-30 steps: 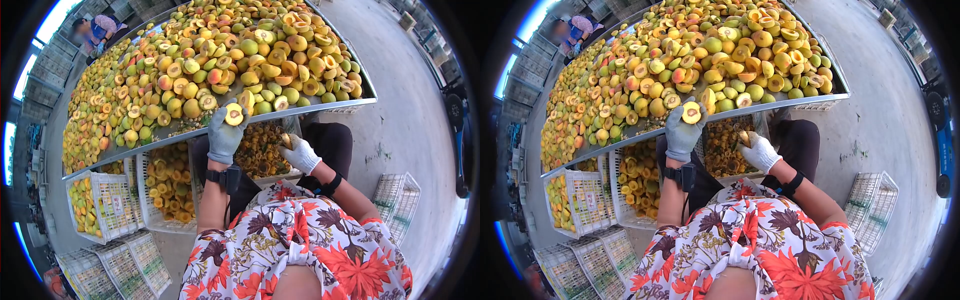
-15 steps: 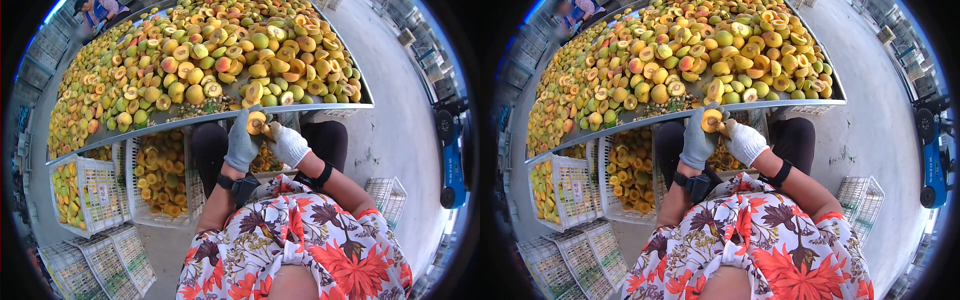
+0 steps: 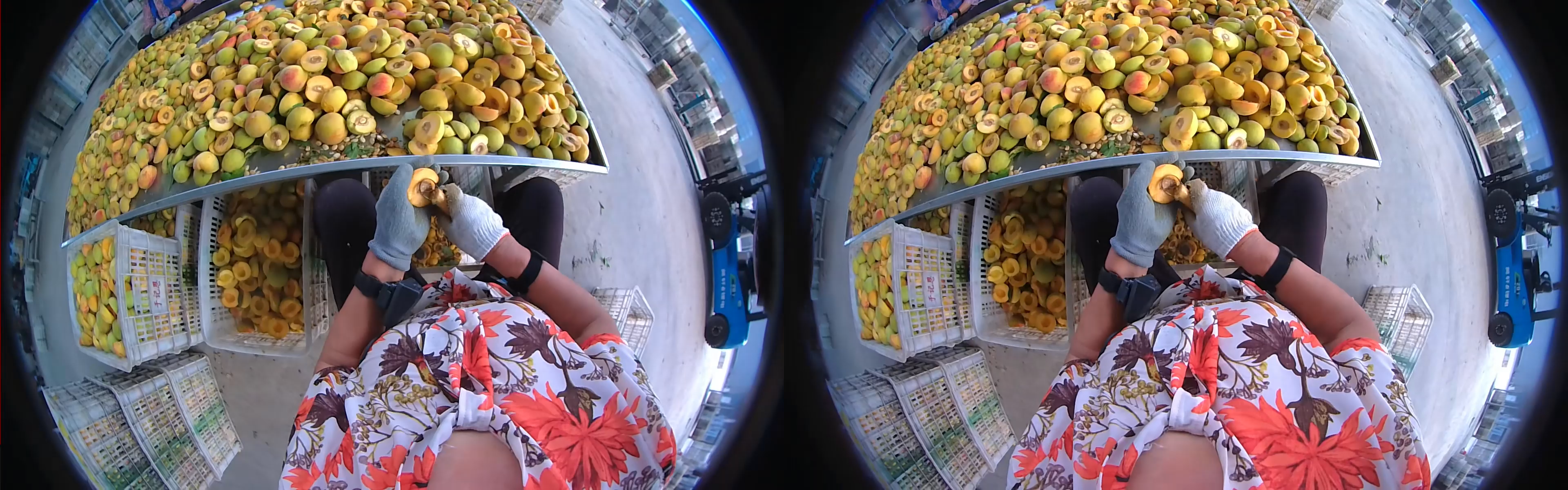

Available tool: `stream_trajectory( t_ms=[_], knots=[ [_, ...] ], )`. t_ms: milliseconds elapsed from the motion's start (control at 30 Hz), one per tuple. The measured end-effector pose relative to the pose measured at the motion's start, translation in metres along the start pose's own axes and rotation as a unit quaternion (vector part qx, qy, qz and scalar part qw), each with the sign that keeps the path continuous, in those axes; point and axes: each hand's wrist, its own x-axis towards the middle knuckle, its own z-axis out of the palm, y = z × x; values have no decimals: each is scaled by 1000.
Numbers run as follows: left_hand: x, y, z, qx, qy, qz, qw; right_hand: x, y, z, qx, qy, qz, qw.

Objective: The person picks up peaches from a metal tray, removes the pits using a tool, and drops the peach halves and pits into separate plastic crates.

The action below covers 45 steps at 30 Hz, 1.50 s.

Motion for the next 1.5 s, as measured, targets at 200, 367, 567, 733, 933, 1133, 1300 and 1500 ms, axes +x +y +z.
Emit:
stream_trajectory(
  t_ms=[200,367,567,733,933,1133,1300,1500],
  knots=[
    [-15,-12,0,-267,40,-48,962,-2,-10,25,142,-27,32,989],
    [-12,3,-43,-177,-53,-46,982,-6,-26,25,143,-66,6,987],
    [-19,1,-49,-398,56,-246,882,-10,-46,40,31,-44,-24,998],
    [-26,21,-44,-435,155,-256,849,-13,-61,41,151,-66,-41,985],
    [-34,33,-34,-495,158,-228,823,-28,-70,23,131,-89,-20,987],
    [-34,48,-32,-357,30,-130,924,-29,-56,2,184,-105,-50,976],
    [-28,44,-40,-39,-111,13,993,-34,-36,2,112,-76,-81,987],
    [-23,37,10,-272,56,-161,947,-40,-13,32,212,3,-13,977]
  ],
)
